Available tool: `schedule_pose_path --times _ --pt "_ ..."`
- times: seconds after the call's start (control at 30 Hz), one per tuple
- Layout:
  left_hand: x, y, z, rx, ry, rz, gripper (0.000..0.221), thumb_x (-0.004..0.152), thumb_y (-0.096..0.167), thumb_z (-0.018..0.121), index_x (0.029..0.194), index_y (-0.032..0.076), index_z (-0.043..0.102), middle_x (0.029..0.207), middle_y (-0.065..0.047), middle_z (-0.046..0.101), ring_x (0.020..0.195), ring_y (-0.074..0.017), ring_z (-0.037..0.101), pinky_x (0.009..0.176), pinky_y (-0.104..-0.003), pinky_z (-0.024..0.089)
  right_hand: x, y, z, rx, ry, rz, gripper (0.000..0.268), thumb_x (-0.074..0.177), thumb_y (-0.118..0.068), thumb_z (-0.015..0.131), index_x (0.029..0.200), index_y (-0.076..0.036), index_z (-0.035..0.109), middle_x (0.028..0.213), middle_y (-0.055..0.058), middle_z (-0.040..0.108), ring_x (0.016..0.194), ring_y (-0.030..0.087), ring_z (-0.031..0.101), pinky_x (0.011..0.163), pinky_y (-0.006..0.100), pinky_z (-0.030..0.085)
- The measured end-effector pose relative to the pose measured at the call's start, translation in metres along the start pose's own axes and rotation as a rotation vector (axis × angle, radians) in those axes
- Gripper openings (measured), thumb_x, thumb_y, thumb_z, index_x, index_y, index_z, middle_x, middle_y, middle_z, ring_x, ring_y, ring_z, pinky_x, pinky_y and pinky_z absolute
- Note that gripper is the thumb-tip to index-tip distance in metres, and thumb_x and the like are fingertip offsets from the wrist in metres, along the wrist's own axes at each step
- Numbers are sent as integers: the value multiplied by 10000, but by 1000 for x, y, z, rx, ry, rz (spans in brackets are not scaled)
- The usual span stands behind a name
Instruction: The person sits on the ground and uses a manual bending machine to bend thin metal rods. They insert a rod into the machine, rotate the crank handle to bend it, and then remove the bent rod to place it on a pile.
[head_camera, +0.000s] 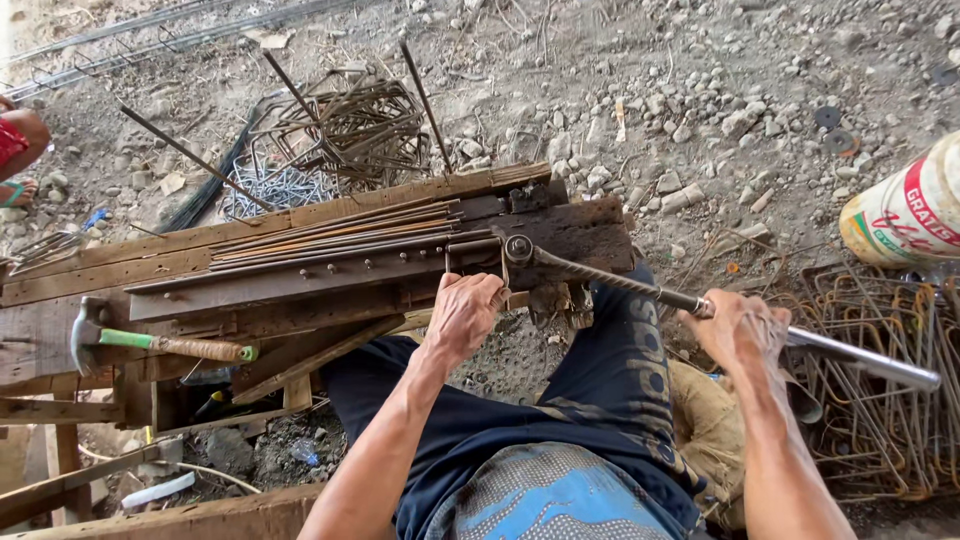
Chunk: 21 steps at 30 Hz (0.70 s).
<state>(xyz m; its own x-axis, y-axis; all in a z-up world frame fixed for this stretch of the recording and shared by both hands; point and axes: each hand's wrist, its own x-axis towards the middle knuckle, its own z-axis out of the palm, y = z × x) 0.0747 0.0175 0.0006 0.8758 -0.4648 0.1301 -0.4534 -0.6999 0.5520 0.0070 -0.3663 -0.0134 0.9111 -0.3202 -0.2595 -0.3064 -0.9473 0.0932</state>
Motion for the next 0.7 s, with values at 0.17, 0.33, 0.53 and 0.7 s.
schedule_pose_path --times 0.17,0.33,0.53,0.7 --pt "0 2 -1 -3 2 3 226 1025 265 537 837 144 564 725 7 580 649 -222 545 799 -362 310 6 -7 -13 18 36 32 388 847 -652 682 902 -272 736 865 48 765 915 298 697 869 413 368" --pt "-7 10 -18 23 45 114 132 947 119 643 1047 77 567 955 -73 551 874 -271 546 868 -403 383 7 -7 -12 23 65 26 368 845 -620 704 830 -253 698 818 26 743 872 277 677 857 403 359" --pt "-25 -3 -27 138 241 94 240 952 246 653 1153 119 682 1138 -107 609 1268 -296 504 1112 -504 355 8 -4 -15 232 93 4 372 944 -513 681 801 -172 639 674 6 654 811 233 670 966 500 393" --pt "-39 -26 -29 137 307 52 335 908 298 703 1213 163 664 1281 -85 555 1357 -330 436 1114 -506 352 33 7 6 178 115 0 370 949 -516 695 799 -184 636 670 -5 657 809 230 676 951 469 397"
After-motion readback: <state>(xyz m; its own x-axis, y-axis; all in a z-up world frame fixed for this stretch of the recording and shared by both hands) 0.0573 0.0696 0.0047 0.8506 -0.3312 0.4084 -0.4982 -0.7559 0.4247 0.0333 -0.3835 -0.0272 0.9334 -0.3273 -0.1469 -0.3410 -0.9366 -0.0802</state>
